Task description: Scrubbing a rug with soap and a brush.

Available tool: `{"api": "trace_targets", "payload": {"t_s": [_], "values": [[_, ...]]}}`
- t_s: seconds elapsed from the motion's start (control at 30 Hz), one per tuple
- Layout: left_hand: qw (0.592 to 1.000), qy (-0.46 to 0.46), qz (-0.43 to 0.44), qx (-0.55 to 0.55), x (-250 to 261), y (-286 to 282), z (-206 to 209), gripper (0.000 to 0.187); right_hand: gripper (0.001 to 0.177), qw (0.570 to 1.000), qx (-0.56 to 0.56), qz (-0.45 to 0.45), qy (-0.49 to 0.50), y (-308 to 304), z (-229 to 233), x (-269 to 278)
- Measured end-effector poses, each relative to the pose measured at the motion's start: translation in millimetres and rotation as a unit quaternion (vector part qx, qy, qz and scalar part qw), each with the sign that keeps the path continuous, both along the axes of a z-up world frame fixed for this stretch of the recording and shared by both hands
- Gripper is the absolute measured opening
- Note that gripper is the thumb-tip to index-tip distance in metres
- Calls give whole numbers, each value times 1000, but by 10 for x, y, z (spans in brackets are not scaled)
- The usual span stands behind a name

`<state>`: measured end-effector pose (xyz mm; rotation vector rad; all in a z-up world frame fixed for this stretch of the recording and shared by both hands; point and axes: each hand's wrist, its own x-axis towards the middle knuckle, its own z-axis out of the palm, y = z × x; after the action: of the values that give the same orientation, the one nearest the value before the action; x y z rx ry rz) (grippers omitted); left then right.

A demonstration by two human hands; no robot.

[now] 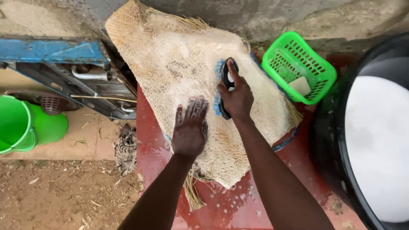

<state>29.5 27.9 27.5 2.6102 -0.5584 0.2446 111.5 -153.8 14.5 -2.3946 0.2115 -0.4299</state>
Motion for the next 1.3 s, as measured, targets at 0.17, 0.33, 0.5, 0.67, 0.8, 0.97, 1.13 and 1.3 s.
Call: {"api": "trace_targets", "payload": {"t_s": [0.17,0.33,0.5,0.67,0.8,0.97,1.13,1.3], "values": [[999,0,35,11,-98,14,-59,52,80,999,-23,-24,26,154,42,-347],[1000,-2,20,-1,-321,131,-17,52,86,997,-35,-51,48,254,-9,-752],[999,30,26,20,-609,184,-98,59,87,999,-6,-29,26,311,39,-962],[997,56,54,-4,-837,82,50,59,87,998,1,-9,61,290,40,-1039],[996,59,69,7,-950,20,-13,58,91,997,8,26,78,272,122,-1054],[995,67,65,20,-1018,-10,-19,63,92,995,7,25,93,291,134,-1150],[998,61,11,20,-1256,34,-54,72,95,993,-4,95,75,234,277,-1253],[998,44,-6,55,-1600,-110,-190,88,94,976,30,160,141,223,333,-1270]]}}
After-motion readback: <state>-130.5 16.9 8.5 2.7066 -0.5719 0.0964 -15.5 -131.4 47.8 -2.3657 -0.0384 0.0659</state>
